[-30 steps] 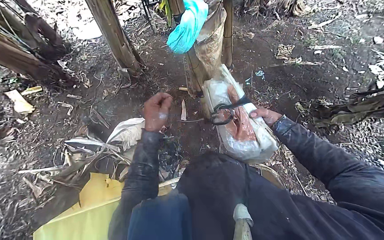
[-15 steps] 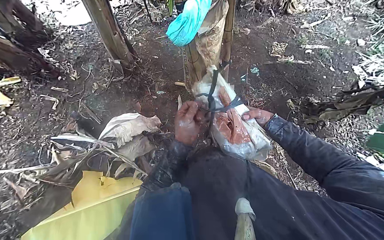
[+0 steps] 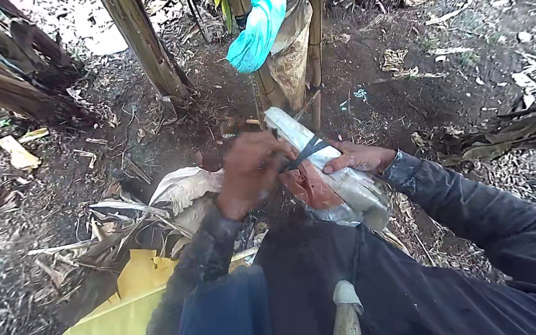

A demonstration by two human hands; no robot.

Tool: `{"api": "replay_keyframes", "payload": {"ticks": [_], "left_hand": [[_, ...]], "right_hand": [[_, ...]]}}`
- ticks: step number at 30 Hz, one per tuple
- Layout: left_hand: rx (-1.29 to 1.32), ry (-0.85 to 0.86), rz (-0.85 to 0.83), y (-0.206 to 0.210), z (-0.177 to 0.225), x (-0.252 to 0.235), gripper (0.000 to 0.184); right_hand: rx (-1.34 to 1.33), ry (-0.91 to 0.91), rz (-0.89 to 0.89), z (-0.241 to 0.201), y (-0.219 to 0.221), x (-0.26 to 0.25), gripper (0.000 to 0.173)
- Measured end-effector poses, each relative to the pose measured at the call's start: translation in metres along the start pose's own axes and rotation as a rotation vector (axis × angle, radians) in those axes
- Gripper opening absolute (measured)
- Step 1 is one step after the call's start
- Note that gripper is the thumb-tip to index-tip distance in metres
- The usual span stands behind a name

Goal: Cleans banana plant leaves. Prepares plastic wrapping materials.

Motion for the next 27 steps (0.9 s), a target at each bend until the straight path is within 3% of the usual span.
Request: {"api": "replay_keyframes", "payload": {"ticks": [2, 4, 8, 11, 15, 17, 20, 23, 27], "left_hand": [[-0.237, 0.100, -0.197, 0.047, 0.005, -0.017, 0.013], [-0.450, 0.113, -0.277, 0.088, 0.000, -0.032, 0.015], [-0.590, -0.128, -0.396, 0.135, 0.005, -0.070, 0.019], [-0.640, -0.334, -0.509, 0.160, 0.011, -0.103, 0.019], [-0.513, -0.509, -0.393, 0.175, -0.023, -0.130, 0.019], [-0.440, -0.605, -0.283, 0.182, -0.038, -0.131, 0.016], [-0.424, -0.597, -0.147, 0.195, -0.048, -0.121, 0.014], [-0.556, -0.613, -0.356, 0.197, -0.038, -0.128, 0.036], [-0.679, -0.543, -0.573, 0.198, -0.030, -0.147, 0.027]], "right_hand": [[0.078, 0.022, -0.017, -0.009, -0.011, -0.008, 0.104], [0.169, 0.019, -0.044, -0.014, -0.029, -0.017, 0.105], [0.374, 0.035, -0.096, -0.020, -0.077, -0.029, 0.099], [0.425, 0.069, -0.153, -0.021, -0.110, -0.038, 0.104], [0.572, 0.064, -0.202, -0.018, -0.147, -0.055, 0.110], [0.655, 0.056, -0.251, -0.022, -0.156, -0.062, 0.103], [0.746, 0.014, -0.308, -0.025, -0.163, -0.074, 0.090], [0.878, 0.088, -0.356, -0.038, -0.159, -0.081, 0.098], [0.991, 0.159, -0.435, -0.055, -0.134, -0.092, 0.105]]}}
Point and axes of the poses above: each hand's wrist, its own x-axis away from the middle knuckle, its own y-axis out of the palm, z = x × y, the point moved 3 cm from there along -x, towards the middle knuckle, and after that the axes turned 11 degrees about -y, right-handed, at the moved point
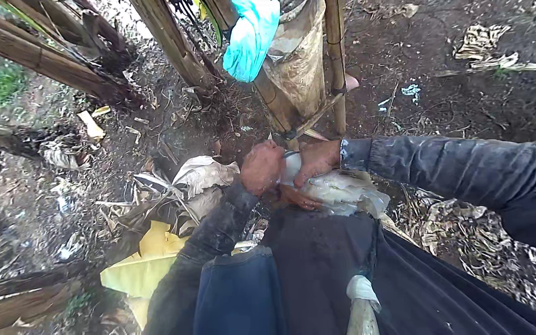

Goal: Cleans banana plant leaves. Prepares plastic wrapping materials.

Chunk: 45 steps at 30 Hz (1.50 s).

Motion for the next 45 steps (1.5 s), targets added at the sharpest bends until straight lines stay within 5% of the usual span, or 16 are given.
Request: {"api": "replay_keyframes", "payload": {"ticks": [7, 14, 19, 23, 32, 39, 43, 45], "left_hand": [[-0.055, -0.076, -0.249, -0.018, -0.034, -0.032, 0.017], [0.212, -0.281, 0.037, 0.001, -0.132, -0.002, 0.019], [0.491, -0.165, 0.364, -0.003, -0.130, 0.053, 0.016], [0.554, -0.153, 0.298, 0.038, -0.106, 0.054, 0.016], [0.251, -0.372, 0.133, 0.066, -0.108, 0.031, 0.025], [0.392, -0.646, 0.175, 0.084, -0.210, -0.012, 0.036], [0.351, -1.068, 0.252, 0.099, -0.367, 0.036, 0.050], [0.215, -1.144, 0.195, 0.083, -0.402, 0.064, 0.051]], "right_hand": [[0.252, -0.019, -0.051, -0.054, -0.003, -0.020, 0.114], [0.275, -0.203, -0.008, -0.042, -0.014, -0.050, 0.099], [-0.301, -0.197, -0.058, 0.000, -0.021, -0.065, 0.052], [-0.660, -0.194, -0.073, 0.027, -0.003, -0.076, 0.052], [-0.705, -0.135, -0.085, 0.021, 0.017, -0.085, 0.051], [-0.655, -0.177, -0.073, 0.010, 0.019, -0.075, 0.055], [-0.644, -0.197, -0.070, 0.018, 0.017, -0.057, 0.066], [-0.775, -0.179, -0.022, 0.036, 0.020, -0.048, 0.054]]}}
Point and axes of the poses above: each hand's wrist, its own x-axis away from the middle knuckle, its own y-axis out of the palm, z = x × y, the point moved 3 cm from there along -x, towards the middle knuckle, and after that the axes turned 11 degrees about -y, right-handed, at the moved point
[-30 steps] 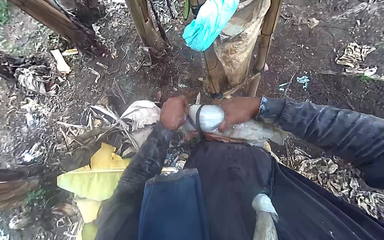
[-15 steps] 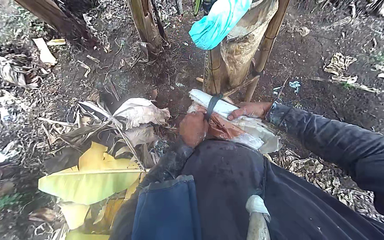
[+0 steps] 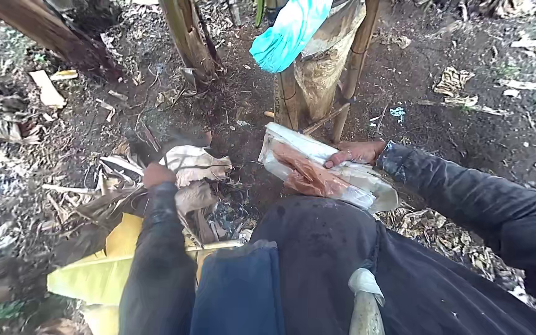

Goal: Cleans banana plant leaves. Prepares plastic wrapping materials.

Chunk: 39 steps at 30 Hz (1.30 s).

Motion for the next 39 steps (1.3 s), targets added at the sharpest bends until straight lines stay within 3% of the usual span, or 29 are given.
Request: {"api": "replay_keyframes", "payload": {"ticks": [2, 4, 5, 8, 9, 10, 12, 14, 16, 19, 22, 25, 27, 29, 31, 32, 33, 35, 36, 37, 39], "left_hand": [[0.004, 0.066, -0.047, -0.017, 0.002, 0.020, 0.057], [0.232, 0.322, -0.197, -0.007, 0.027, 0.072, 0.045], [0.393, 0.420, -0.399, 0.018, 0.045, 0.105, 0.041], [0.873, 0.437, -1.331, 0.100, 0.117, 0.213, 0.057], [0.934, 0.460, -1.492, 0.106, 0.144, 0.242, 0.063], [0.975, 0.497, -1.540, 0.102, 0.168, 0.264, 0.068], [1.048, 0.570, -1.434, 0.075, 0.211, 0.288, 0.076], [1.166, 0.593, -1.254, 0.046, 0.242, 0.289, 0.093], [1.185, 0.669, -1.088, 0.012, 0.251, 0.283, 0.109], [0.985, 0.828, -0.892, -0.021, 0.229, 0.285, 0.113], [0.920, 0.934, -0.993, -0.012, 0.209, 0.282, 0.111], [0.892, 0.957, -1.103, -0.008, 0.212, 0.283, 0.114], [0.917, 0.835, -1.044, -0.006, 0.232, 0.294, 0.102], [0.986, 0.779, -1.066, 0.006, 0.254, 0.295, 0.061], [1.059, 0.856, -1.188, 0.027, 0.266, 0.291, 0.026], [1.133, 0.978, -1.209, 0.037, 0.268, 0.291, 0.028], [1.221, 1.087, -1.100, 0.035, 0.269, 0.300, 0.038], [1.134, 1.149, -0.575, -0.009, 0.270, 0.331, 0.074], [0.984, 1.139, -0.324, -0.029, 0.277, 0.337, 0.096], [0.916, 1.130, -0.171, -0.035, 0.283, 0.331, 0.105], [1.079, 1.207, -0.156, -0.001, 0.279, 0.282, 0.098]], "right_hand": [[-0.146, 0.001, 0.052, 0.016, -0.006, 0.008, 0.036], [-0.297, -0.035, 0.098, 0.034, -0.007, 0.017, 0.027], [-0.380, -0.078, 0.118, 0.044, -0.007, 0.022, 0.026], [-0.547, -0.261, 0.215, 0.070, -0.015, 0.032, 0.035], [-0.561, -0.306, 0.262, 0.071, -0.018, 0.033, 0.034], [-0.536, -0.328, 0.332, 0.067, -0.020, 0.033, 0.031], [-0.400, -0.362, 0.488, 0.047, -0.020, 0.030, 0.032], [-0.265, -0.438, 0.612, 0.013, -0.019, 0.025, 0.054], [-0.168, -0.519, 0.743, -0.016, -0.010, 0.024, 0.072], [-0.016, -0.548, 0.912, -0.029, 0.014, 0.028, 0.090], [0.098, -0.489, 0.995, -0.023, 0.037, 0.036, 0.113], [0.159, -0.396, 1.052, -0.023, 0.051, 0.046, 0.121], [0.287, -0.335, 1.092, -0.028, 0.053, 0.048, 0.128], [0.379, -0.312, 1.069, -0.030, 0.050, 0.049, 0.140], [0.395, -0.320, 0.953, -0.031, 0.045, 0.067, 0.151], [0.353, -0.362, 0.872, -0.029, 0.043, 0.083, 0.144], [0.264, -0.454, 0.817, -0.022, 0.039, 0.100, 0.128], [0.020, -0.625, 0.849, 0.016, 0.028, 0.136, 0.092], [-0.035, -0.604, 0.962, 0.049, 0.026, 0.158, 0.079], [0.003, -0.440, 1.107, 0.096, 0.034, 0.182, 0.077], [0.065, 0.086, 1.182, 0.216, 0.087, 0.232, 0.113]]}}
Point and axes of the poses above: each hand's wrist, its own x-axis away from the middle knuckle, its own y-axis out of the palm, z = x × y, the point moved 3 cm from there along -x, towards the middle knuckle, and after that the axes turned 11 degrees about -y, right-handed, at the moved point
